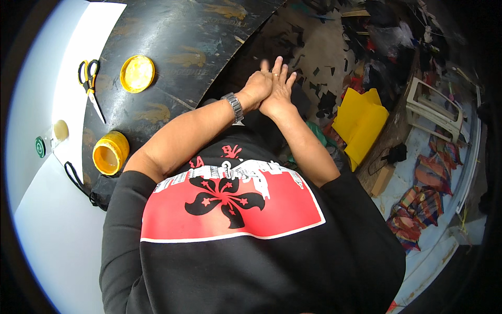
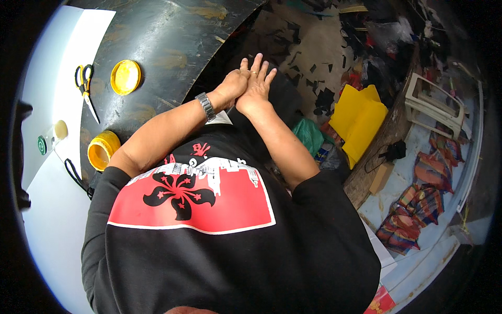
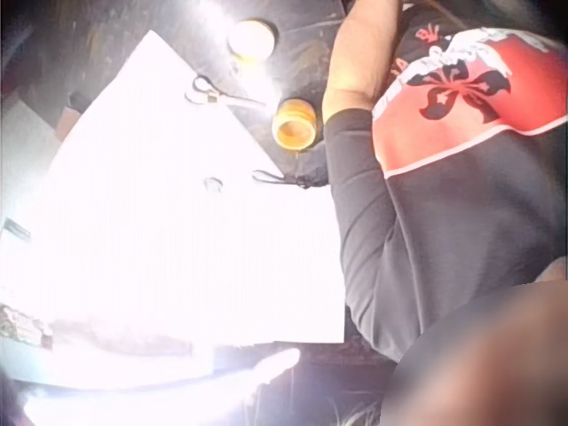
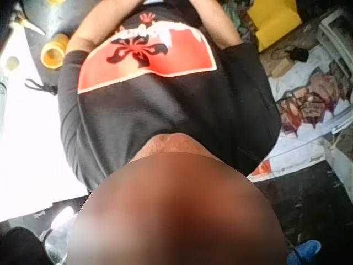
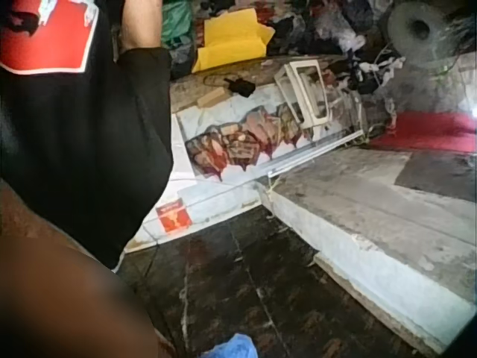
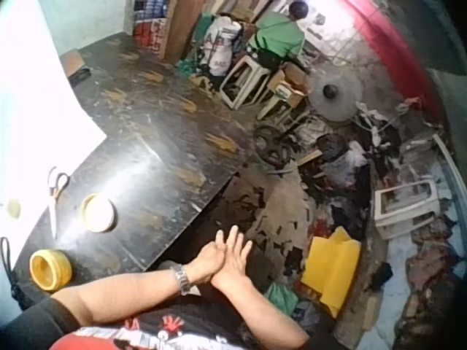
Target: The person assembles a kite by arranging black cutouts on a teal base sheet, applying adhesive from a yellow container, and pressing the pieces into place. The person handles the cutouts and base sheet repeatedly, aligning and securing them on a cluttered workbench.
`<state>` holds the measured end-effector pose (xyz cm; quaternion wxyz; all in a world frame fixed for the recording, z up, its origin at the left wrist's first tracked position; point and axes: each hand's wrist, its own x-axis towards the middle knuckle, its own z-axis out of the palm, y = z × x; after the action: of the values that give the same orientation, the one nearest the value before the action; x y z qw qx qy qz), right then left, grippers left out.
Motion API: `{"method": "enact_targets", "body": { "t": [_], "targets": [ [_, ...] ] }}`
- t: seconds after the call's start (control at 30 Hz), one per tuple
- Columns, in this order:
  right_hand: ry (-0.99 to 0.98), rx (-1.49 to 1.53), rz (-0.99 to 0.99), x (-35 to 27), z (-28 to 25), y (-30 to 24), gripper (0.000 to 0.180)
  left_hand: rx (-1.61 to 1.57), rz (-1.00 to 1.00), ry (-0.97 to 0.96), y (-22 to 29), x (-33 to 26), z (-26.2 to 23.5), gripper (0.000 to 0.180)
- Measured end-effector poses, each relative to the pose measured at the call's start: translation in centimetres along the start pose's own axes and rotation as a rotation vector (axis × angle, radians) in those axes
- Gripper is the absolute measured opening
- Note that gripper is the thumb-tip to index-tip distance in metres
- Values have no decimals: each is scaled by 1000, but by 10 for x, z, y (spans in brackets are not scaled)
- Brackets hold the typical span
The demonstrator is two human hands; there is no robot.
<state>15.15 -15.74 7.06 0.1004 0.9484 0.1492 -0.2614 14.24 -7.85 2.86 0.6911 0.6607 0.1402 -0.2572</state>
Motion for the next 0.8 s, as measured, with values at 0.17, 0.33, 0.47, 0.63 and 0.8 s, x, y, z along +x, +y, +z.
{"method": "enact_targets", "body": {
  "t": [0.17, 0.33, 0.47, 0.63, 0.8],
  "targets": [
    [-62, -9, -49, -4, -11, 1, 107, -33, -72, 43, -6, 7, -4, 61],
    [-51, -35, -37, -5, -19, 4, 113, 117, 93, 43, -5, 5, 1, 58],
    [-72, 12, -55, -7, -10, 8, 105, -21, 50, 123, -8, 6, 4, 59],
    [-217, 204, -30, -14, -1, 0, 88, 540, 40, -191, -14, 16, -4, 42],
    [-77, 265, -355, -41, -32, -8, 36, 225, -214, 134, -29, 19, -32, 39]
  ]
}}
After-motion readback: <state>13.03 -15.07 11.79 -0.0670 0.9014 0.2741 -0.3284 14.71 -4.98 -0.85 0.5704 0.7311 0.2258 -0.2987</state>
